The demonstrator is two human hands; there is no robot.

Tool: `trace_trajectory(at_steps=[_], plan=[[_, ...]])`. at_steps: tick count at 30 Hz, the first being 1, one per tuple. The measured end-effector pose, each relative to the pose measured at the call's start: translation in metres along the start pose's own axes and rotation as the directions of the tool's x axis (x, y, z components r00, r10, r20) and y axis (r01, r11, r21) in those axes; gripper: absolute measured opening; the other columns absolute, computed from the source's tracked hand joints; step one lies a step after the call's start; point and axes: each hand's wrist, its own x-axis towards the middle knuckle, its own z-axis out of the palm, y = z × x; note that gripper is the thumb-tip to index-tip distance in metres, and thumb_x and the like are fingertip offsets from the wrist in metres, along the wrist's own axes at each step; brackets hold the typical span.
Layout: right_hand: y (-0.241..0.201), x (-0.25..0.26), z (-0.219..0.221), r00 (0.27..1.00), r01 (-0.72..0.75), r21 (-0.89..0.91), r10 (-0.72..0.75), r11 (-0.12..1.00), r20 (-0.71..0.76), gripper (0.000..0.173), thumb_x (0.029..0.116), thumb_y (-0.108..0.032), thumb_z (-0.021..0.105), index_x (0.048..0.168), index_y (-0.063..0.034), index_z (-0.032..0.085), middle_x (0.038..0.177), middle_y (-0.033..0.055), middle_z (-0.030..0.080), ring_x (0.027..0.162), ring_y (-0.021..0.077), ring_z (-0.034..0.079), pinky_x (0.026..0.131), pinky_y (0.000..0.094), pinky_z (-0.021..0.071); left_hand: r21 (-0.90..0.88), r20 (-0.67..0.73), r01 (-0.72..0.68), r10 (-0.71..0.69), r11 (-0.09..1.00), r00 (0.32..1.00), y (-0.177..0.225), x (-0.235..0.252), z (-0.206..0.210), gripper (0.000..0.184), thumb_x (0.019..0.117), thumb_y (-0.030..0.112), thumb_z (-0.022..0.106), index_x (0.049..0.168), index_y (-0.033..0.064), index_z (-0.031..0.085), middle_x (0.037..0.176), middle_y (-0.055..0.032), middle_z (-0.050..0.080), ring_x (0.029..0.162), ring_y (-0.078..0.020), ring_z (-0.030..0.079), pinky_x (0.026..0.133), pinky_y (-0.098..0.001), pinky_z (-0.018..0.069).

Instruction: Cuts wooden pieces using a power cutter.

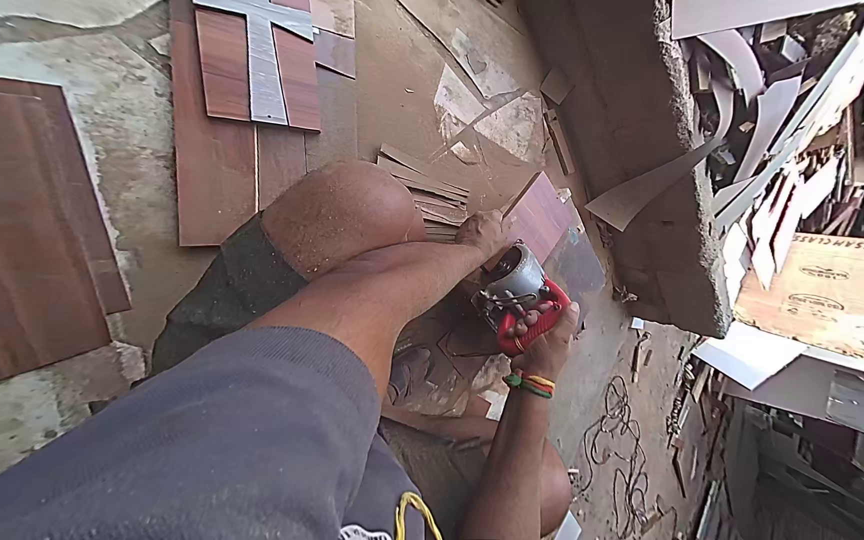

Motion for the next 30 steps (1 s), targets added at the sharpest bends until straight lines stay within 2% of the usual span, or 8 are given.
trace_trajectory(at_steps=[4,11,17,24,26,30], plan=[[0.001,0.004,0.0,1.0,-0.001,0.009,0.001,1.0,-0.012,0.061,0.1106,-0.056,0.023,0.085,-0.0093,0.053,0.051,0.0003,0.05,0.036,0.0136,0.051,0.034,0.0332,0.049,-0.006,0.0,-0.008,0.008,1.0,1.0,-0.001,0.001,0.001,0.059,0.1094,0.055,0.033,0.106,0.0075,0.066,0.105,-0.017,0.071,0.104,-0.0346,0.07,0.087,-0.0585,0.0561],[-0.002,0.005,0.003,1.0,-0.001,-0.005,0.001,1.0,-0.019,0.06,0.1106,-0.056,0.022,0.088,-0.0098,0.054,0.052,-0.0006,0.049,0.037,0.0131,0.051,0.035,0.0325,0.049,-0.001,-0.017,-0.006,0.006,1.0,1.0,-0.001,0.0,0.006,0.047,0.1094,0.047,0.041,0.108,0.0079,0.067,0.104,-0.0179,0.071,0.102,-0.0361,0.071,0.084,-0.0596,0.0565],[-0.005,0.007,0.006,1.0,0.012,-0.021,-0.013,1.0,-0.025,0.06,0.1109,-0.055,0.022,0.087,-0.0099,0.054,0.051,-0.0012,0.049,0.037,0.0127,0.051,0.035,0.0318,0.0483,-0.009,0.002,-0.003,0.003,1.0,1.0,-0.001,0.001,0.0,0.057,0.1095,0.053,0.032,0.108,0.0069,0.066,0.107,-0.0182,0.071,0.105,-0.036,0.07,0.087,-0.0597,0.0559],[-0.006,0.013,0.007,1.0,0.016,-0.018,-0.017,1.0,-0.025,0.06,0.1111,-0.055,0.023,0.086,-0.0092,0.053,0.051,-0.0001,0.049,0.036,0.0137,0.05,0.034,0.0332,0.0483,0.002,0.037,0.021,-0.021,1.0,0.999,0.003,-0.002,-0.004,0.049,0.1091,0.048,0.039,0.111,0.0069,0.066,0.109,-0.0186,0.07,0.108,-0.0363,0.07,0.088,-0.0595,0.0556],[-0.006,0.015,0.006,1.0,0.015,-0.011,-0.015,1.0,-0.019,0.06,0.1111,-0.055,0.022,0.087,-0.0092,0.053,0.051,-0.0002,0.049,0.037,0.0135,0.05,0.034,0.0329,0.0484,-0.026,0.025,0.014,-0.014,1.0,1.0,0.003,-0.005,-0.001,0.047,0.109,0.047,0.042,0.11,0.0068,0.067,0.106,-0.0191,0.071,0.105,-0.0372,0.07,0.087,-0.0601,0.0559],[-0.008,0.016,0.007,1.0,0.03,-0.008,-0.03,1.0,-0.001,0.061,0.1115,-0.054,0.02,0.085,-0.0097,0.053,0.05,-0.0007,0.049,0.036,0.0124,0.051,0.034,0.0308,0.048,-0.02,0.05,-0.004,0.005,1.0,0.999,0.002,-0.004,-0.004,0.054,0.11,0.05,0.035,0.111,0.0064,0.067,0.108,-0.019,0.071,0.108,-0.0371,0.069,0.09,-0.0598,0.0555]])
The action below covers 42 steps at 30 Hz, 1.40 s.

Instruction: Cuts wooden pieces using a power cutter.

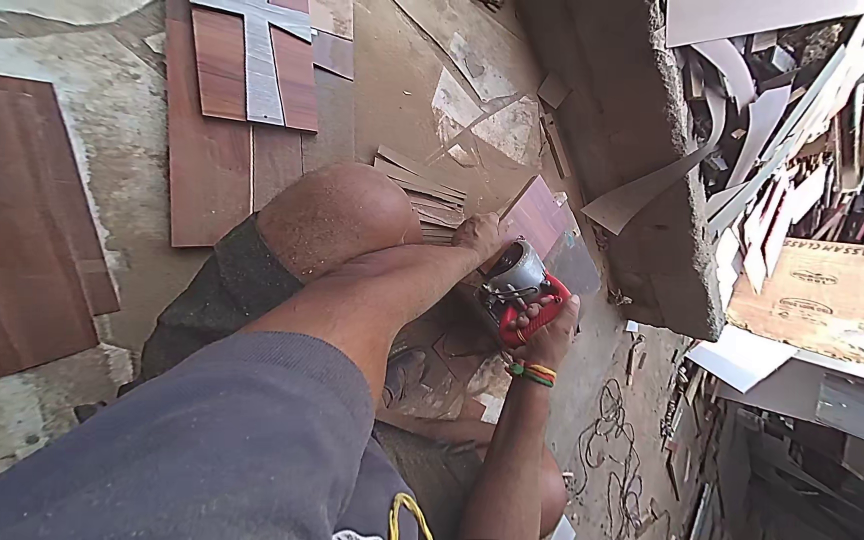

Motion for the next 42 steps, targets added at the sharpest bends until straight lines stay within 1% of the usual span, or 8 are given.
trace_trajectory(at_steps=[3,6,12,18,24,28,35,42], plan=[[-0.001,0.001,0.001,1.0,-0.002,-0.003,0.002,1.0,-0.009,0.061,0.1116,-0.054,0.021,0.085,-0.0092,0.053,0.051,-0.0006,0.049,0.037,0.0126,0.051,0.035,0.0313,0.0483,0.013,-0.014,-0.009,0.009,1.0,1.0,-0.001,0.002,0.002,0.051,0.1099,0.048,0.037,0.111,0.0056,0.067,0.109,-0.0193,0.071,0.109,-0.0374,0.069,0.09,-0.0597,0.0552],[-0.002,0.003,0.003,1.0,0.001,-0.007,-0.001,1.0,-0.016,0.061,0.1112,-0.055,0.022,0.086,-0.0091,0.053,0.05,-0.0006,0.048,0.036,0.0132,0.05,0.034,0.0326,0.0482,0.04,-0.033,0.001,0.001,0.999,0.999,-0.002,0.006,0.003,0.048,0.1096,0.046,0.039,0.109,0.0066,0.065,0.106,-0.0184,0.07,0.104,-0.0359,0.07,0.086,-0.0591,0.0562],[-0.002,0.008,0.004,1.0,0.0,-0.005,-0.001,1.0,-0.016,0.061,0.1109,-0.056,0.021,0.085,-0.0094,0.052,0.05,-0.0005,0.048,0.036,0.0136,0.05,0.035,0.0333,0.0485,0.047,-0.029,0.007,-0.006,0.999,1.0,0.0,0.005,0.003,0.05,0.1105,0.047,0.037,0.109,0.0057,0.065,0.108,-0.019,0.07,0.107,-0.0363,0.07,0.088,-0.0583,0.0556],[-0.005,0.009,0.006,1.0,-0.001,-0.021,0.0,1.0,-0.018,0.061,0.1111,-0.055,0.021,0.087,-0.0091,0.053,0.05,-0.0003,0.048,0.036,0.0132,0.05,0.034,0.0324,0.0483,0.05,-0.016,0.035,-0.034,0.998,0.999,0.001,0.005,0.002,0.046,0.1095,0.046,0.039,0.109,0.008,0.066,0.107,-0.0173,0.071,0.105,-0.0353,0.07,0.086,-0.0583,0.0566],[-0.005,0.012,0.007,1.0,-0.002,-0.019,0.001,1.0,-0.023,0.059,0.1111,-0.055,0.022,0.088,-0.0088,0.053,0.05,-0.0001,0.048,0.036,0.0138,0.05,0.034,0.0333,0.0485,0.044,-0.023,0.028,-0.027,0.999,0.999,-0.001,0.007,0.003,0.056,0.1098,0.053,0.034,0.108,0.0074,0.066,0.106,-0.0181,0.071,0.105,-0.0362,0.071,0.086,-0.0597,0.0562],[-0.006,0.013,0.009,0.999,0.008,-0.015,-0.009,1.0,-0.031,0.061,0.1108,-0.056,0.023,0.086,-0.0088,0.053,0.05,0.0,0.048,0.036,0.0136,0.05,0.035,0.033,0.0483,0.043,-0.026,0.025,-0.024,0.999,0.999,-0.001,0.008,0.003,0.055,0.11,0.052,0.034,0.108,0.0074,0.066,0.106,-0.0179,0.071,0.106,-0.0357,0.071,0.087,-0.0593,0.0564],[-0.006,0.018,0.009,1.0,-0.001,-0.016,0.001,1.0,-0.029,0.06,0.1104,-0.057,0.023,0.088,-0.0098,0.053,0.051,-0.0003,0.048,0.037,0.0138,0.05,0.034,0.0331,0.0481,0.045,-0.019,0.025,-0.024,0.999,1.0,0.0,0.007,0.002,0.054,0.1102,0.051,0.035,0.108,0.0069,0.066,0.107,-0.018,0.071,0.107,-0.0359,0.07,0.087,-0.059,0.0562],[-0.007,0.024,0.009,1.0,-0.015,-0.017,0.014,1.0,-0.028,0.062,0.11,-0.058,0.022,0.085,-0.0108,0.053,0.051,-0.0007,0.048,0.037,0.0138,0.049,0.035,0.0337,0.0481,0.05,-0.007,0.024,-0.023,0.998,1.0,0.0,0.008,0.002,0.053,0.1101,0.05,0.035,0.109,0.0067,0.066,0.108,-0.0181,0.071,0.107,-0.0356,0.07,0.088,-0.0591,0.056]])
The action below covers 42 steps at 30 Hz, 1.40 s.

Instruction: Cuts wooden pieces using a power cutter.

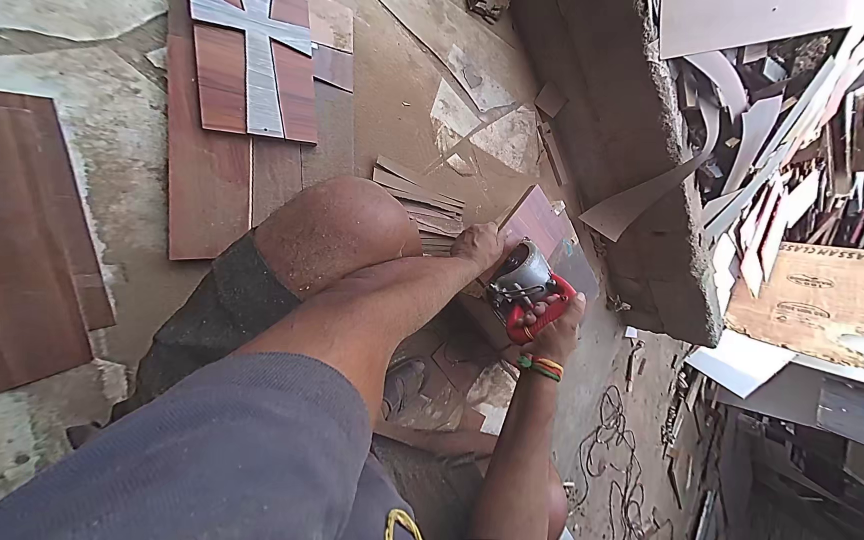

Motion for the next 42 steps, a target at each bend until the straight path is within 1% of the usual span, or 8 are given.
trace_trajectory(at_steps=[6,12,18,22,28,32,35,42], plan=[[-0.003,0.001,0.003,1.0,0.003,-0.004,-0.003,1.0,-0.011,0.061,0.1099,-0.058,0.023,0.086,-0.0109,0.053,0.051,-0.0006,0.048,0.037,0.0135,0.05,0.034,0.0326,0.0475,-0.008,-0.001,-0.008,0.008,1.0,1.0,-0.001,-0.001,-0.001,0.055,0.1104,0.051,0.034,0.109,0.0064,0.066,0.108,-0.0187,0.071,0.107,-0.0361,0.07,0.089,-0.0592,0.0555],[-0.003,0.007,0.003,1.0,0.015,-0.021,-0.015,1.0,-0.005,0.061,0.11,-0.058,0.022,0.087,-0.01,0.052,0.051,-0.0005,0.047,0.037,0.0139,0.049,0.036,0.0347,0.0483,0.008,0.004,0.0,0.0,1.0,1.0,0.0,0.0,-0.001,0.052,0.1104,0.049,0.035,0.111,0.0076,0.066,0.109,-0.0173,0.071,0.108,-0.0352,0.07,0.089,-0.0581,0.0562],[-0.006,0.008,0.006,1.0,0.008,-0.03,-0.009,1.0,-0.025,0.062,0.11,-0.058,0.021,0.086,-0.0099,0.052,0.05,-0.0006,0.047,0.036,0.0141,0.049,0.036,0.035,0.0485,0.001,0.014,-0.004,0.004,1.0,1.0,0.0,-0.002,-0.003,0.044,0.1097,0.042,0.039,0.109,0.0076,0.066,0.109,-0.0173,0.071,0.109,-0.0351,0.069,0.089,-0.0583,0.0555],[-0.007,0.009,0.007,0.999,0.018,-0.024,-0.019,1.0,-0.028,0.062,0.1099,-0.058,0.022,0.085,-0.0103,0.052,0.05,-0.0011,0.047,0.036,0.0139,0.048,0.036,0.0347,0.048,-0.003,0.035,0.008,-0.008,1.0,0.999,0.002,-0.003,-0.006,0.044,0.1097,0.042,0.039,0.115,0.0072,0.066,0.115,-0.0186,0.07,0.113,-0.036,0.069,0.092,-0.0588,0.0547],[-0.007,0.013,0.009,0.999,0.026,-0.026,-0.026,0.999,-0.026,0.061,0.1099,-0.058,0.023,0.086,-0.0104,0.052,0.05,-0.0013,0.046,0.036,0.0137,0.048,0.036,0.0348,0.0476,0.009,0.055,0.021,-0.021,1.0,0.998,0.004,-0.004,-0.009,0.045,0.1103,0.042,0.037,0.117,0.0071,0.065,0.118,-0.0185,0.07,0.115,-0.0355,0.068,0.094,-0.0585,0.0541],[-0.007,0.018,0.008,0.999,0.041,-0.037,-0.042,0.998,-0.021,0.061,0.1097,-0.058,0.024,0.087,-0.0103,0.053,0.051,-0.0008,0.047,0.037,0.0138,0.049,0.036,0.0343,0.0485,0.003,0.022,0.008,-0.008,1.0,1.0,0.0,0.0,-0.003,0.048,0.1098,0.045,0.037,0.112,0.0072,0.066,0.112,-0.0181,0.07,0.11,-0.0355,0.069,0.09,-0.059,0.0556],[-0.008,0.019,0.01,0.999,0.032,-0.04,-0.033,0.999,-0.025,0.06,0.1101,-0.057,0.024,0.086,-0.0103,0.053,0.052,-0.0007,0.048,0.038,0.0138,0.05,0.037,0.0339,0.0485,-0.012,0.027,0.012,-0.012,1.0,1.0,0.0,-0.002,-0.005,0.045,0.1096,0.043,0.039,0.111,0.007,0.066,0.112,-0.0182,0.07,0.11,-0.0359,0.069,0.09,-0.059,0.0556],[-0.01,0.026,0.01,0.999,0.038,-0.039,-0.038,0.999,-0.005,0.061,0.1103,-0.057,0.022,0.088,-0.0093,0.052,0.051,-0.0004,0.048,0.037,0.0133,0.05,0.036,0.0333,0.0484,-0.014,0.033,0.008,-0.008,1.0,0.999,0.001,-0.003,-0.006,0.044,0.1097,0.042,0.038,0.114,0.0071,0.065,0.114,-0.018,0.07,0.113,-0.0354,0.069,0.092,-0.0586,0.0551]])
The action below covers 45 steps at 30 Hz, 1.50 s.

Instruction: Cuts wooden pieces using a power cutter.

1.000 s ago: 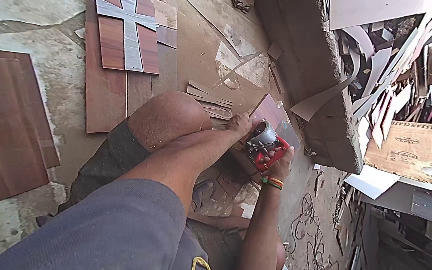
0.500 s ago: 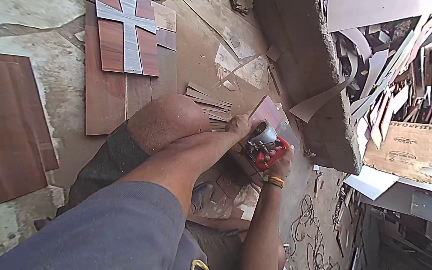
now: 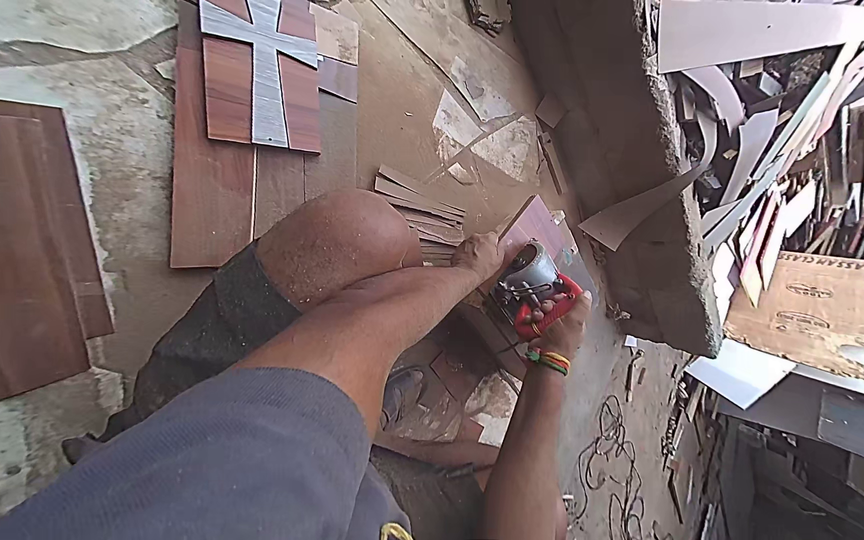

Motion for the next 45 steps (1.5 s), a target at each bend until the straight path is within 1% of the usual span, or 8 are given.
trace_trajectory(at_steps=[3,7,13,23,28,32,37,45], plan=[[-0.001,0.001,0.0,1.0,-0.015,0.015,0.016,1.0,-0.019,0.061,0.1102,-0.058,0.023,0.088,-0.009,0.053,0.052,-0.0002,0.049,0.038,0.0132,0.051,0.035,0.0324,0.0481,0.007,-0.001,0.002,-0.002,1.0,1.0,0.001,-0.001,0.0,0.044,0.1095,0.043,0.039,0.112,0.0072,0.065,0.114,-0.0174,0.07,0.112,-0.0351,0.069,0.092,-0.0584,0.0552],[-0.003,0.002,0.002,1.0,0.002,0.011,-0.001,1.0,-0.015,0.061,0.1103,-0.057,0.022,0.088,-0.0089,0.052,0.051,-0.0003,0.048,0.037,0.0134,0.05,0.035,0.0328,0.0478,0.001,0.03,-0.004,0.004,1.0,1.0,0.005,-0.006,-0.007,0.048,0.1109,0.044,0.036,0.116,0.0059,0.065,0.118,-0.0191,0.069,0.117,-0.0356,0.067,0.096,-0.0577,0.0532],[-0.005,0.004,0.004,0.999,0.006,0.001,-0.006,1.0,-0.041,0.062,0.11,-0.058,0.024,0.087,-0.0088,0.053,0.051,-0.0003,0.048,0.037,0.0135,0.05,0.035,0.0326,0.0474,-0.008,0.036,-0.005,0.005,1.0,0.999,0.005,-0.006,-0.008,0.048,0.1106,0.044,0.037,0.116,0.0055,0.065,0.118,-0.0191,0.069,0.117,-0.0355,0.067,0.097,-0.0576,0.053],[-0.006,0.012,0.005,1.0,0.003,0.012,-0.003,1.0,-0.023,0.061,0.1097,-0.059,0.023,0.086,-0.0106,0.052,0.051,-0.0006,0.047,0.037,0.0134,0.049,0.035,0.0332,0.047,-0.004,0.032,-0.014,0.014,1.0,0.999,0.005,-0.006,-0.008,0.054,0.1112,0.047,0.033,0.119,0.0045,0.065,0.122,-0.0203,0.068,0.121,-0.0356,0.065,0.101,-0.0572,0.0517],[-0.007,0.013,0.006,1.0,0.007,0.012,-0.007,1.0,-0.017,0.06,0.1099,-0.058,0.023,0.086,-0.0106,0.051,0.051,-0.0002,0.047,0.037,0.0141,0.049,0.035,0.0335,0.0474,0.001,0.025,-0.024,0.024,1.0,0.999,0.005,-0.006,-0.008,0.056,0.1113,0.049,0.032,0.116,0.0042,0.065,0.118,-0.0204,0.069,0.119,-0.0357,0.066,0.099,-0.0567,0.0521],[-0.009,0.012,0.007,1.0,0.014,0.028,-0.013,1.0,-0.008,0.06,0.1103,-0.057,0.024,0.085,-0.0102,0.051,0.049,-0.0004,0.047,0.035,0.0141,0.048,0.035,0.0338,0.0472,-0.002,0.032,-0.021,0.021,1.0,0.999,0.004,-0.007,-0.009,0.055,0.1113,0.047,0.032,0.119,0.0042,0.065,0.12,-0.0207,0.069,0.119,-0.0365,0.066,0.1,-0.0575,0.0519],[-0.011,0.013,0.009,1.0,0.022,0.023,-0.022,0.999,-0.011,0.058,0.1106,-0.056,0.024,0.086,-0.0103,0.051,0.05,-0.0005,0.047,0.036,0.0133,0.049,0.035,0.0331,0.0473,-0.003,0.045,-0.014,0.014,1.0,0.999,0.007,-0.009,-0.012,0.055,0.1116,0.047,0.031,0.12,0.0041,0.064,0.123,-0.0207,0.068,0.122,-0.0358,0.065,0.101,-0.057,0.0513],[-0.011,0.016,0.01,1.0,0.016,0.019,-0.016,1.0,-0.005,0.06,0.11,-0.058,0.023,0.084,-0.0113,0.05,0.05,-0.0012,0.047,0.036,0.0133,0.049,0.035,0.0331,0.0472,0.001,0.044,-0.017,0.017,1.0,0.999,0.005,-0.007,-0.011,0.056,0.111,0.049,0.032,0.12,0.0046,0.065,0.122,-0.02,0.068,0.12,-0.0357,0.066,0.1,-0.0573,0.052]])
